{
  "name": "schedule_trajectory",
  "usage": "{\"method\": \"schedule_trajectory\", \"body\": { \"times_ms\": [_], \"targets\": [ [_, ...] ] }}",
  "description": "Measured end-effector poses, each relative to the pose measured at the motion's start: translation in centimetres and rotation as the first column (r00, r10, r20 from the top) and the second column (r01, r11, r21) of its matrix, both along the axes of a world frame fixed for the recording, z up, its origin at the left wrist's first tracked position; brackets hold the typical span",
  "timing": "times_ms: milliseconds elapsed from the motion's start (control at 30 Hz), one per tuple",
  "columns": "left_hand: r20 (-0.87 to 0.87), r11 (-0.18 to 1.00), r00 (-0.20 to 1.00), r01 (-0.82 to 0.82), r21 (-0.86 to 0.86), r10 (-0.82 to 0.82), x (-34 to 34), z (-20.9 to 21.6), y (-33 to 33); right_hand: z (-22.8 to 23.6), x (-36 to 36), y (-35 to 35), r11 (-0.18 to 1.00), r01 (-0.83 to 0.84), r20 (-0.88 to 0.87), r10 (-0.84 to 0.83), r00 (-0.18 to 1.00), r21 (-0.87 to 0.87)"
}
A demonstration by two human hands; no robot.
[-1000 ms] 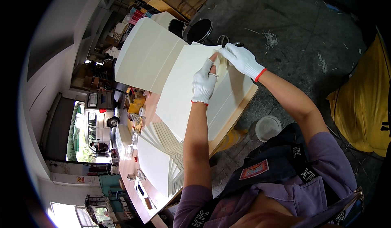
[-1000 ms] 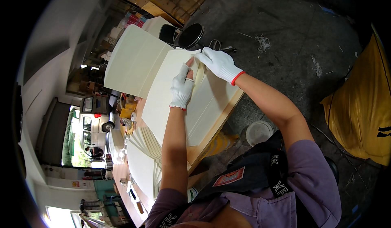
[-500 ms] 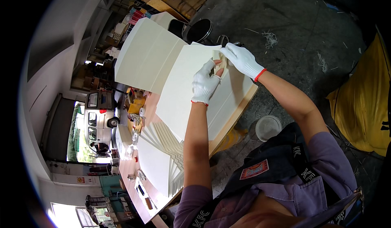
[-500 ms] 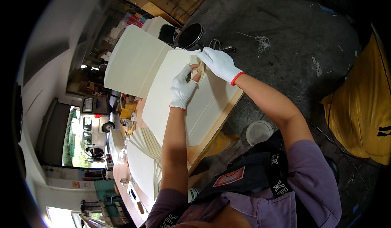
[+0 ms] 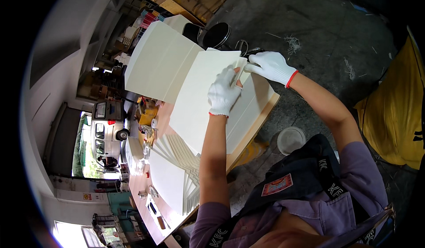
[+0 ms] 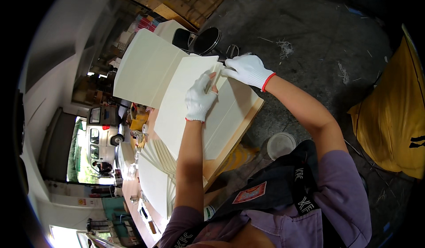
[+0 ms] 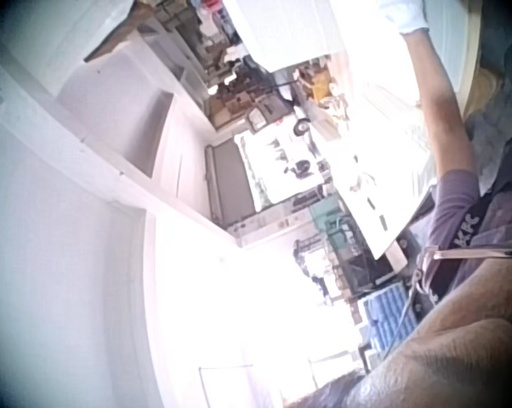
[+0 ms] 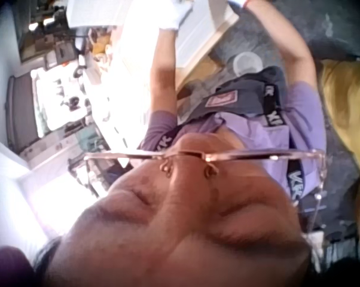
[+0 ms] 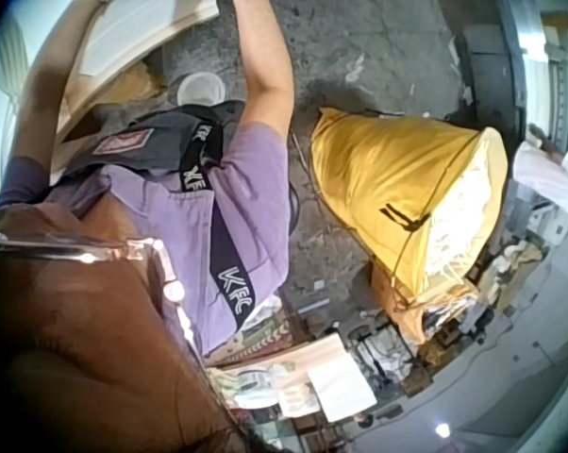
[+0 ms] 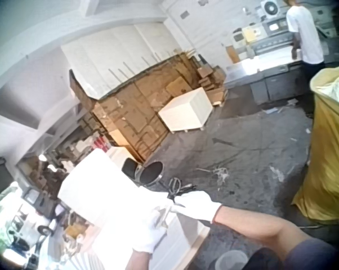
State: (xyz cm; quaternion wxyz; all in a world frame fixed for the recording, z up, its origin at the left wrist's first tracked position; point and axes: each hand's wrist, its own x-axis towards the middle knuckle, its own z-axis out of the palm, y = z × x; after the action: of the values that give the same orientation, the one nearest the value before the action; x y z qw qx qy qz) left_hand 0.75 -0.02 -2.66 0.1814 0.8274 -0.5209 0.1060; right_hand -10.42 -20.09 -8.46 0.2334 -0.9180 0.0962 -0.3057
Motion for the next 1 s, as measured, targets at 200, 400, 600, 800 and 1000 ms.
{"method": "schedule_trajectory", "body": {
  "times_ms": [200, 400, 600, 800, 1000],
  "targets": [
    [0.058, 0.995, 0.994, -0.097, 0.019, 0.096, 2.1, 0.0, -2.0, 2.0, 0.7, -0.2, 0.972, -0.028, 0.054, 0.042, 0.998, -0.233],
    [-0.181, 0.998, 0.982, -0.059, -0.039, 0.051, 2.2, -0.6, -1.0, 1.9, 2.3, 1.9, 0.923, -0.123, 0.088, 0.097, 0.991, 0.365],
    [-0.430, 0.991, 0.898, 0.045, -0.127, -0.096, 2.3, -0.5, -0.3, 1.0, 2.7, 2.6, 0.859, -0.061, 0.123, -0.003, 0.992, 0.509],
    [-0.442, 0.992, 0.894, 0.028, -0.121, -0.079, 1.9, -0.6, -0.4, 0.1, 3.3, 2.9, 0.879, -0.003, 0.122, -0.063, 0.990, 0.477],
    [-0.449, 0.992, 0.889, 0.033, -0.119, -0.083, 2.2, -0.5, -0.3, 0.0, 3.2, 3.1, 0.874, 0.009, 0.141, -0.089, 0.986, 0.485]
  ]
}}
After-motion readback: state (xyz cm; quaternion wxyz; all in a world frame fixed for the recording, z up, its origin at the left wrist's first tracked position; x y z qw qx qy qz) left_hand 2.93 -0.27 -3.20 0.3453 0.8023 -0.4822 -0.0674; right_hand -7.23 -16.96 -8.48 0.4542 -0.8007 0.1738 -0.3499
